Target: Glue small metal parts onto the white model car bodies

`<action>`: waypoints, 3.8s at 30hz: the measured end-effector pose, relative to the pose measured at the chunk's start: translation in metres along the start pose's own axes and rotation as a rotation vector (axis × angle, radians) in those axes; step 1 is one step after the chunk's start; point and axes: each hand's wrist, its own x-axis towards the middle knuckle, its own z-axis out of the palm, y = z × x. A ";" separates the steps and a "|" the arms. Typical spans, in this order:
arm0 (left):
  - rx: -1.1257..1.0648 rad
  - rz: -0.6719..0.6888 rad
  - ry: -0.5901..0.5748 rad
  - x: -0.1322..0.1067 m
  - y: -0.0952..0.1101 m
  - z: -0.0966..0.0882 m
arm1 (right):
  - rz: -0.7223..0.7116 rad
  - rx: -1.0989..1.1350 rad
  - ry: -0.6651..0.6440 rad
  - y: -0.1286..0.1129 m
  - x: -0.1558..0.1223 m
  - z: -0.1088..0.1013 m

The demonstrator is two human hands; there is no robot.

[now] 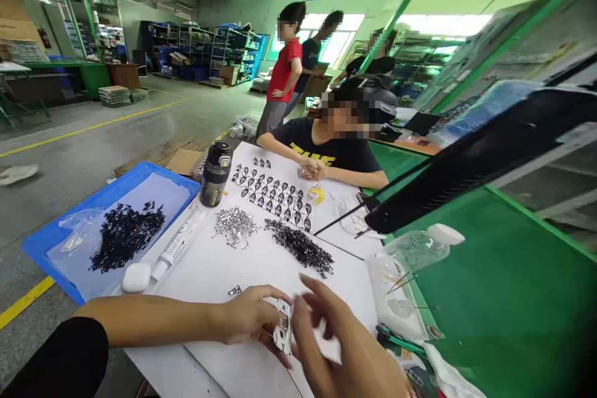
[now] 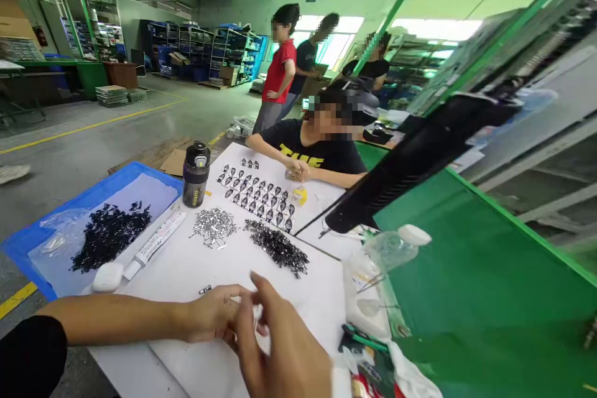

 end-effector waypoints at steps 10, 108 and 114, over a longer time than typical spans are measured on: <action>-0.086 -0.035 -0.049 0.024 0.002 -0.018 | 0.097 -0.336 -0.585 -0.005 0.111 0.141; 0.258 0.215 0.397 -0.016 0.008 -0.001 | 0.426 -0.565 -0.036 0.051 -0.004 0.079; 0.255 0.202 0.399 -0.015 0.008 -0.002 | 0.584 -0.604 -0.207 0.062 -0.008 0.080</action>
